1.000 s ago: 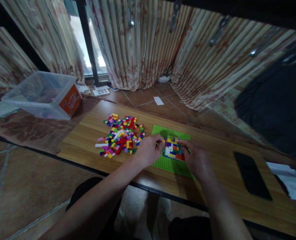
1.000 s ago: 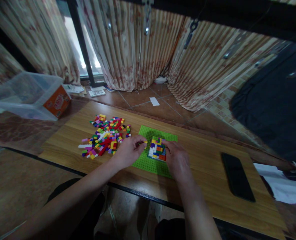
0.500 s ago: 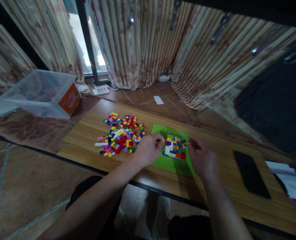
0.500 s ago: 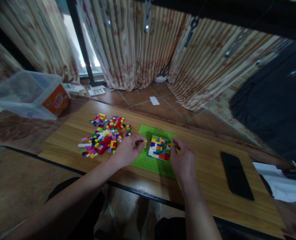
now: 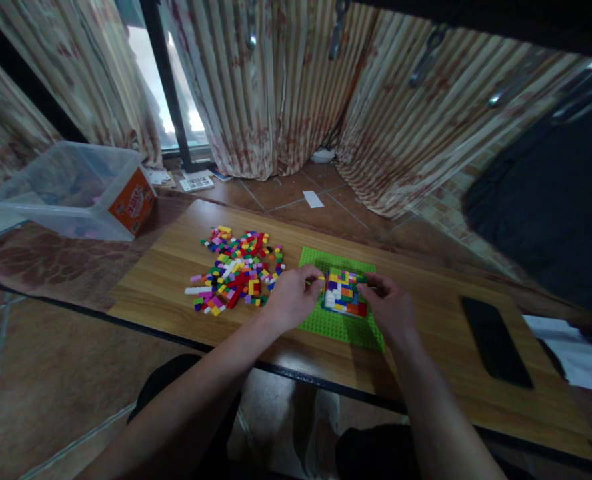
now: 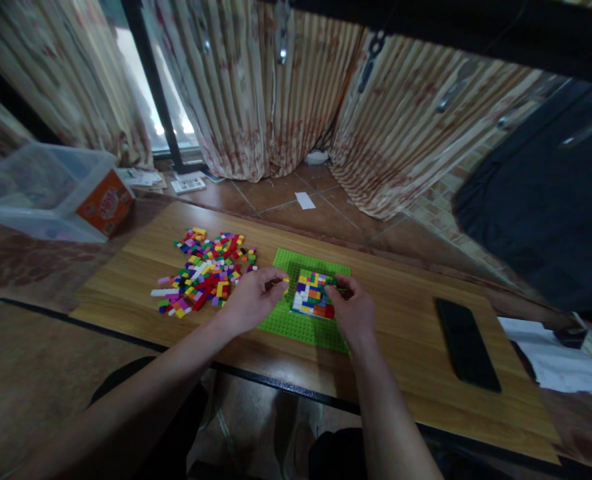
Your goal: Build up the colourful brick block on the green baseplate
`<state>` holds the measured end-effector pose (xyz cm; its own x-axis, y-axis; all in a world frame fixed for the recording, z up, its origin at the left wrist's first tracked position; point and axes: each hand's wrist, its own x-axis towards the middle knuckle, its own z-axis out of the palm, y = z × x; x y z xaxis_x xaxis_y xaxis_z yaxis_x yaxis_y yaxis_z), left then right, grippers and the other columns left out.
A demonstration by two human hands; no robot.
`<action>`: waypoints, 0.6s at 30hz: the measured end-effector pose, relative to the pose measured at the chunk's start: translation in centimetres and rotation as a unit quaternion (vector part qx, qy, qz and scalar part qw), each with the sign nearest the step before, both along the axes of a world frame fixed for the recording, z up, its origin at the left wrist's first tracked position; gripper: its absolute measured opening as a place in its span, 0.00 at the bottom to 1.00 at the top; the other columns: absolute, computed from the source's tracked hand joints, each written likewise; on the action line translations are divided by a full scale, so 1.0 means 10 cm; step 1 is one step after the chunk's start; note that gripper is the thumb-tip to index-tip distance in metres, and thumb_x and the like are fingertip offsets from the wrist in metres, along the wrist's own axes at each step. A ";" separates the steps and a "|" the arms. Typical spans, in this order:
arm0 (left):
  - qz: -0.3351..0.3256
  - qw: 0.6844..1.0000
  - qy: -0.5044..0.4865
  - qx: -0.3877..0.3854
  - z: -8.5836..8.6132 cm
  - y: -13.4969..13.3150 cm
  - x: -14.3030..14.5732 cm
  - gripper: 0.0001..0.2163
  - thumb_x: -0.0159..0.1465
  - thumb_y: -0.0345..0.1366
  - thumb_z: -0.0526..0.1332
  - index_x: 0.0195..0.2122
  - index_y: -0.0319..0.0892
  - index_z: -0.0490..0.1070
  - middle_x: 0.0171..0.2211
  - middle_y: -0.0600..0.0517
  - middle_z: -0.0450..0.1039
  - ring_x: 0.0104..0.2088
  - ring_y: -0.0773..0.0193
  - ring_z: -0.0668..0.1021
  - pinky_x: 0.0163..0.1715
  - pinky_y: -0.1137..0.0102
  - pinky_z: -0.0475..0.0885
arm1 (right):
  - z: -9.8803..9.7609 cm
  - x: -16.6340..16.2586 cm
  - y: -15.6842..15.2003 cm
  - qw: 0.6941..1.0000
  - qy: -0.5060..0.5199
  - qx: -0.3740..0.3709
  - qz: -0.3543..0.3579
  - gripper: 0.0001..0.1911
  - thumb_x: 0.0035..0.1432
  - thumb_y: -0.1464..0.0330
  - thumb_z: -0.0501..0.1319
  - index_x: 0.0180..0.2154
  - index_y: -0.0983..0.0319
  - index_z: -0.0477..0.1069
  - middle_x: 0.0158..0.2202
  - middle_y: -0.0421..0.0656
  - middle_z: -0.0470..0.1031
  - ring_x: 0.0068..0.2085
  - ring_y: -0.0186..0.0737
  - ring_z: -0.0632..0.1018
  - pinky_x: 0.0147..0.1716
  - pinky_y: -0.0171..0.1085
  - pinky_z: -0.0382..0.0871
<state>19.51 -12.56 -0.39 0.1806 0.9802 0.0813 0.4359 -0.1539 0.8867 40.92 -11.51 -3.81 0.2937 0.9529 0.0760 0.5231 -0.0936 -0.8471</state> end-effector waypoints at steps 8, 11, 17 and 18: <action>-0.010 0.986 -0.155 -0.060 -0.20 0.06 0.04 0.12 0.60 0.28 0.57 0.44 0.40 0.73 0.29 0.52 0.75 0.27 0.67 0.77 0.30 0.72 0.72 | 0.00 -0.06 0.00 0.999 0.032 0.005 -0.004 0.24 0.45 0.56 0.66 0.42 0.64 0.76 0.36 0.50 0.80 0.35 0.45 0.80 0.37 0.44 0.74; -0.011 0.980 -0.182 -0.078 -0.18 0.06 0.04 0.11 0.60 0.29 0.58 0.44 0.40 0.72 0.28 0.53 0.75 0.27 0.67 0.77 0.30 0.72 0.73 | 0.01 -0.03 0.00 0.999 0.036 -0.002 0.006 0.24 0.45 0.57 0.67 0.42 0.64 0.76 0.37 0.50 0.80 0.35 0.44 0.80 0.38 0.44 0.74; 0.004 0.972 -0.211 -0.100 -0.13 0.08 0.01 0.04 0.59 0.31 0.60 0.35 0.39 0.69 0.25 0.55 0.72 0.25 0.68 0.77 0.27 0.74 0.71 | 0.16 0.05 -0.02 0.997 0.056 0.037 -0.035 0.23 0.50 0.53 0.64 0.41 0.65 0.78 0.38 0.49 0.81 0.36 0.44 0.80 0.38 0.43 0.73; 0.003 0.972 -0.213 -0.099 -0.13 0.08 0.01 0.03 0.59 0.31 0.60 0.34 0.39 0.69 0.24 0.56 0.71 0.25 0.68 0.76 0.27 0.74 0.71 | 0.20 0.05 -0.04 0.995 0.062 0.057 -0.048 0.22 0.51 0.54 0.64 0.40 0.65 0.78 0.37 0.49 0.81 0.36 0.45 0.80 0.39 0.43 0.73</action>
